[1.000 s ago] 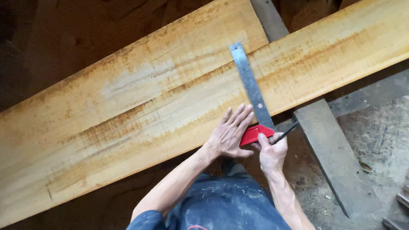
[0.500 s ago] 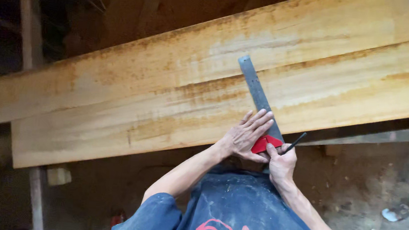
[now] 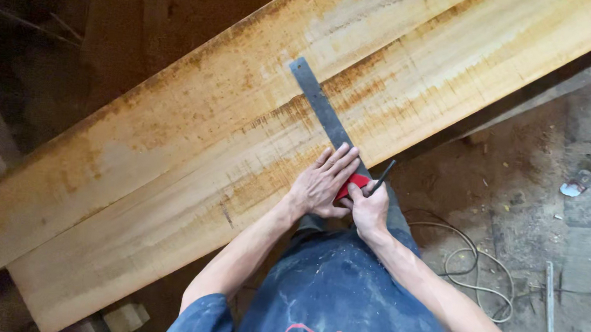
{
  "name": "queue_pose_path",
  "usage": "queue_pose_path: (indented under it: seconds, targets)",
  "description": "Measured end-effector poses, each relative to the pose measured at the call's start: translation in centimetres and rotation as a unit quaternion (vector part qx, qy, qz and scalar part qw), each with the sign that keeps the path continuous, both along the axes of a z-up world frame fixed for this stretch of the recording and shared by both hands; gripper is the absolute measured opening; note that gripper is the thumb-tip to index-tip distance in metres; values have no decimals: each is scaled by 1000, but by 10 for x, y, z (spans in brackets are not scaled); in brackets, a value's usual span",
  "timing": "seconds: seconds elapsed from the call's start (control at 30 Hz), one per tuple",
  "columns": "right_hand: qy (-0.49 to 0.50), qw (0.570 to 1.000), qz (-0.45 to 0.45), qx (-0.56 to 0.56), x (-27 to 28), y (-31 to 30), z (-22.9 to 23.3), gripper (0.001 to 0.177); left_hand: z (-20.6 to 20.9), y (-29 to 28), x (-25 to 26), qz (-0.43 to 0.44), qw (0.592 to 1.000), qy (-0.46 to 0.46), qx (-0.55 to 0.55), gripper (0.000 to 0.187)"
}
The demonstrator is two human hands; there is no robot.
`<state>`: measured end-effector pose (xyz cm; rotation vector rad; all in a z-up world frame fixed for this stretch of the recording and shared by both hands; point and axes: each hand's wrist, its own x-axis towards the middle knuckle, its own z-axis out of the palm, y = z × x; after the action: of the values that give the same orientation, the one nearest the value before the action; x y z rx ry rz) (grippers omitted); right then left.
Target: The person measures a wooden plank with a tape measure, then uses a square ruler and pencil to draw straight lines across the plank's surface. The person repositions the ruler multiple times to mark several lines.
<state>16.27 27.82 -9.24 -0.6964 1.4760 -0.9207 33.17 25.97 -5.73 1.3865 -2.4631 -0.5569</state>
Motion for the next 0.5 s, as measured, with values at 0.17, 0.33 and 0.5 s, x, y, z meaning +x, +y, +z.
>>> queue_pose_path:
  seconds: [0.17, 0.33, 0.5]
  targets:
    - [8, 1000, -13, 16, -4, 14, 4, 32, 10, 15, -2, -7, 1000, 22, 18, 109]
    - [31, 999, -8, 22, -1, 14, 7, 30, 6, 13, 2, -20, 999, 30, 18, 106]
    - [35, 999, -8, 37, 0, 14, 6, 29, -6, 8, 7, -40, 999, 15, 20, 108]
